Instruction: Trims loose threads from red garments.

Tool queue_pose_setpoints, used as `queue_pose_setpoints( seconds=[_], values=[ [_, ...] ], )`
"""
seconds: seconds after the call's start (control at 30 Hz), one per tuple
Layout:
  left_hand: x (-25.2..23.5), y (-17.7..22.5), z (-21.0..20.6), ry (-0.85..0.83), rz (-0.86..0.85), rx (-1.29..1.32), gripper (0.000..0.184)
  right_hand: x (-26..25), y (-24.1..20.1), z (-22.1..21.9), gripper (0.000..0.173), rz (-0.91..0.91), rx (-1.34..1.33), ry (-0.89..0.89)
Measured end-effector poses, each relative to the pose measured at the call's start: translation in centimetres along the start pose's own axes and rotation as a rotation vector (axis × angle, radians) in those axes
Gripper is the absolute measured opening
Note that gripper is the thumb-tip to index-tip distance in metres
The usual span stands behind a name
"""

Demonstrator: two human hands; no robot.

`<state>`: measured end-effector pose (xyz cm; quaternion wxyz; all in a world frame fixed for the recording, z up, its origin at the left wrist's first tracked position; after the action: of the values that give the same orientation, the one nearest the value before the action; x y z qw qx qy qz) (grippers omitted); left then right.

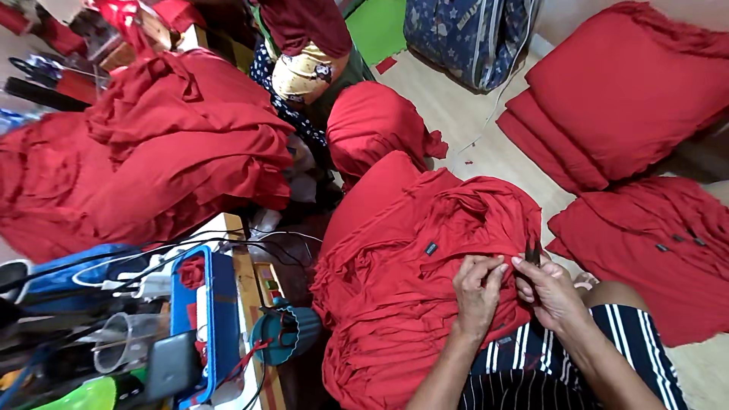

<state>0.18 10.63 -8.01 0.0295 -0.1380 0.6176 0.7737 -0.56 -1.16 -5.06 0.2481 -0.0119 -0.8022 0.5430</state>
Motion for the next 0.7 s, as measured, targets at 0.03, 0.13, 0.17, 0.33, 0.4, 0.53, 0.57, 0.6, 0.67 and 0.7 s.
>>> queue_pose_setpoints(
  seconds=[0.03,0.13,0.17,0.33,0.4,0.53,0.57,0.6,0.67,0.7],
  values=[
    [0.0,0.0,0.0,0.004,0.024,0.022,0.01,0.0,0.0,0.0,0.011,0.029,0.014,-0.009],
    [0.0,0.0,0.3,-0.022,0.124,0.042,0.01,0.1,0.1,0.1,0.01,0.097,0.087,-0.052],
    [0.0,0.0,0.4,-0.029,0.137,0.029,0.011,0.1,0.2,0.1,0.01,0.12,0.11,-0.064],
    [0.6,0.1,0.3,-0.058,0.109,-0.1,0.013,-0.3,0.4,0.7,0.006,0.329,0.311,-0.116],
    [0.9,0.1,0.1,-0.073,0.079,-0.135,0.014,-0.4,0.3,1.1,0.007,0.397,0.438,-0.131],
    [1.1,0.1,-0.1,-0.067,0.052,-0.173,0.013,0.4,-0.6,1.5,0.034,0.626,0.821,-0.239],
    [1.1,0.1,-0.1,-0.061,0.043,-0.183,0.013,0.9,-1.1,1.4,0.042,0.693,0.926,-0.276],
    [1.1,0.1,-0.1,-0.056,0.032,-0.189,0.013,1.3,-1.5,1.2,0.047,0.763,1.021,-0.304],
    [1.2,0.0,-0.3,-0.044,0.005,-0.196,0.012,2.0,-1.9,1.1,0.047,0.878,1.153,-0.329],
    [1.2,-0.1,-0.3,-0.041,-0.003,-0.198,0.012,2.0,-1.8,1.2,0.044,0.897,1.186,-0.342]
  ],
)
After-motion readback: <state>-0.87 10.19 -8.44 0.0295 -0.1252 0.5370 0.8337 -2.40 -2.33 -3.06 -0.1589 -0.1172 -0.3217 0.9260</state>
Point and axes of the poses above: each hand's wrist, its own x-axis away from the middle knuckle, its own z-axis out of the back of the hand, y = z × x, the point moved 2 cm from there along -x, towards the middle knuckle, and after that the axes turned 12 degrees about z, right-handed, at the moved point
